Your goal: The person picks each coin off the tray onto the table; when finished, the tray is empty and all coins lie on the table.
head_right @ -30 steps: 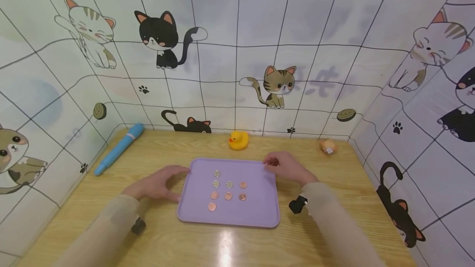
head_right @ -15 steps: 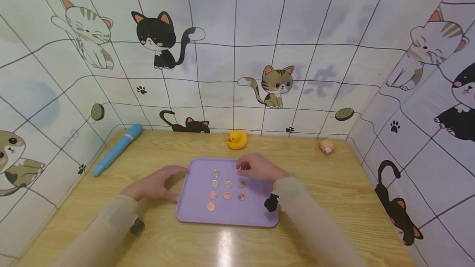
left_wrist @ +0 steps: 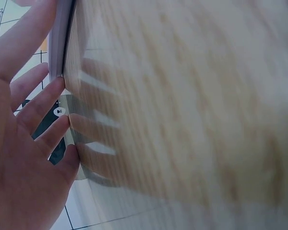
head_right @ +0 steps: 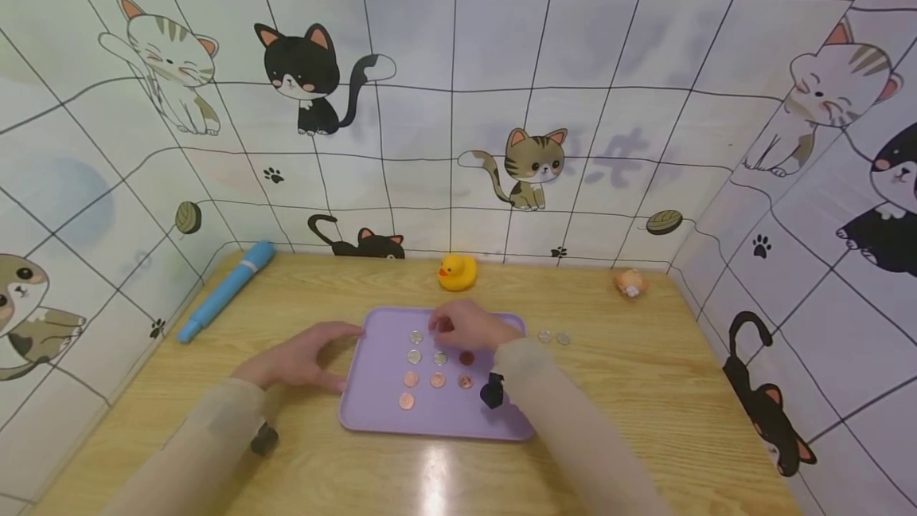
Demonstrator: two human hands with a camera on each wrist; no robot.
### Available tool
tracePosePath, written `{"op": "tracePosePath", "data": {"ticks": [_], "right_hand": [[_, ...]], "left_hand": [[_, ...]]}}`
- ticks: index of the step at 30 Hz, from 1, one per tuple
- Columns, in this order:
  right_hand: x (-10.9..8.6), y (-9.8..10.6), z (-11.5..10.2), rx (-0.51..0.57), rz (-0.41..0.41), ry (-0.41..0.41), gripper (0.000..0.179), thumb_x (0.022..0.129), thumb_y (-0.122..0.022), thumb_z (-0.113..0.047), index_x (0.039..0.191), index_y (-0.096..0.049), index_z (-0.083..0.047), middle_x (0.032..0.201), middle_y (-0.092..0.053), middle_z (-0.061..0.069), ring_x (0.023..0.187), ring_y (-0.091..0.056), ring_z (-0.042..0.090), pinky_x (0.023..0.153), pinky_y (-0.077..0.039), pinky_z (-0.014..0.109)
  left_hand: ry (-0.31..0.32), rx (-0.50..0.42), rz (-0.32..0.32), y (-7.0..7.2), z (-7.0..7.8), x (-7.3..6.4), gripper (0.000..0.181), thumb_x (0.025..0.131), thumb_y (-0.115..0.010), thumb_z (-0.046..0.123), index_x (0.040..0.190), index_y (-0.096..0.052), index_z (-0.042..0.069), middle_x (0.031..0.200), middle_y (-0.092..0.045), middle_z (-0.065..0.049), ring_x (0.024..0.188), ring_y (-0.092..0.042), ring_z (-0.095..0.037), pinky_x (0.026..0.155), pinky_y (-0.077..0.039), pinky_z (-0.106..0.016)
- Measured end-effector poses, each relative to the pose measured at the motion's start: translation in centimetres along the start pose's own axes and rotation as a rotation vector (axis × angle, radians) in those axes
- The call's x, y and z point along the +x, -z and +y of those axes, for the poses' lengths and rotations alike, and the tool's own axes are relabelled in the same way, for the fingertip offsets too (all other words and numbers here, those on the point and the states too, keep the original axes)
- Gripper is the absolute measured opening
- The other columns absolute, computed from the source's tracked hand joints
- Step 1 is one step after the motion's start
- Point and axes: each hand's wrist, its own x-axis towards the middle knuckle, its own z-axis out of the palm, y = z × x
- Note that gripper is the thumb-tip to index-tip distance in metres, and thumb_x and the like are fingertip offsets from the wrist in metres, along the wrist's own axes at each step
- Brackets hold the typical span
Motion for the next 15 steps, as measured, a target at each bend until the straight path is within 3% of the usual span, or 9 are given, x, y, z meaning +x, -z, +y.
{"op": "tracePosePath", "data": {"ticks": [15], "right_hand": [[2.1, -1.1, -1.7, -0.011, -0.031, 0.042, 0.023, 0.099, -0.075, -0.014, 0.121, -0.076, -0.017, 0.109, -0.071, -0.003, 0.095, -0.062, 0.012, 0.091, -0.056, 0.031]], "left_hand": [[0.030, -0.001, -0.007, -0.1, 0.0, 0.1, 0.093, 0.078, -0.094, 0.041, 0.155, -0.051, 0.014, 0.161, -0.046, -0.015, 0.150, -0.037, -0.042, 0.124, -0.026, -0.066]]}}
